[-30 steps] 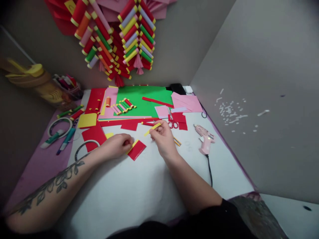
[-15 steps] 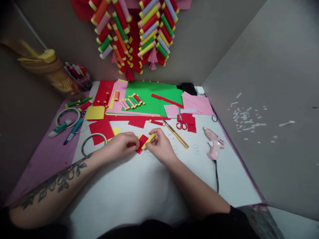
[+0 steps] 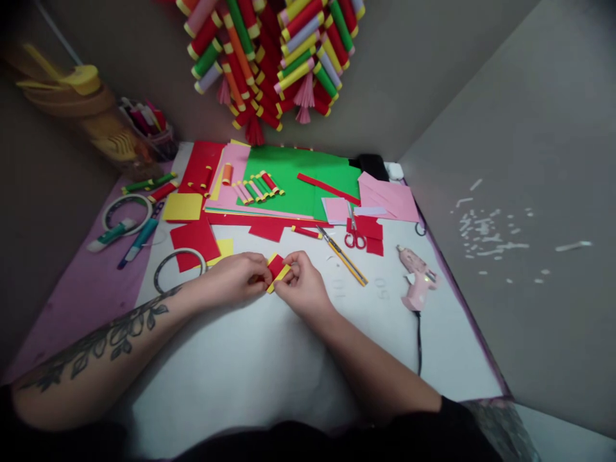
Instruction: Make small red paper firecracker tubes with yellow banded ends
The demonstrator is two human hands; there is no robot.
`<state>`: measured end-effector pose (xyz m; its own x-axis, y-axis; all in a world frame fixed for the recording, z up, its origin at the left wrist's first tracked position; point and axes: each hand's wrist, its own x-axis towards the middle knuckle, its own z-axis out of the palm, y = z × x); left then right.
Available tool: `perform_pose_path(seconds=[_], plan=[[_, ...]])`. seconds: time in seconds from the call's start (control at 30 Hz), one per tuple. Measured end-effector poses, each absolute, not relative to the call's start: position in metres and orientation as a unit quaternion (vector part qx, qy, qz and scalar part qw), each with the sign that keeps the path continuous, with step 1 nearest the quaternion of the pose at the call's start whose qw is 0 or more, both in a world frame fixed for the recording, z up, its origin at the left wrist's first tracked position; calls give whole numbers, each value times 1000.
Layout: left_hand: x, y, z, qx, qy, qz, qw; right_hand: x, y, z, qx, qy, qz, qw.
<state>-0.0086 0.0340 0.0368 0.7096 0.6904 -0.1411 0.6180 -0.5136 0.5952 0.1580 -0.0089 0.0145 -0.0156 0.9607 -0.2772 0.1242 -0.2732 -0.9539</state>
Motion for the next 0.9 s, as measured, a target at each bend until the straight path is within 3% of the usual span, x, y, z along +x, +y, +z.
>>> perform_pose_path(seconds=[0.9], plan=[[-10, 36, 38, 873, 361, 54, 323, 159, -10, 7, -600, -507, 495, 372]])
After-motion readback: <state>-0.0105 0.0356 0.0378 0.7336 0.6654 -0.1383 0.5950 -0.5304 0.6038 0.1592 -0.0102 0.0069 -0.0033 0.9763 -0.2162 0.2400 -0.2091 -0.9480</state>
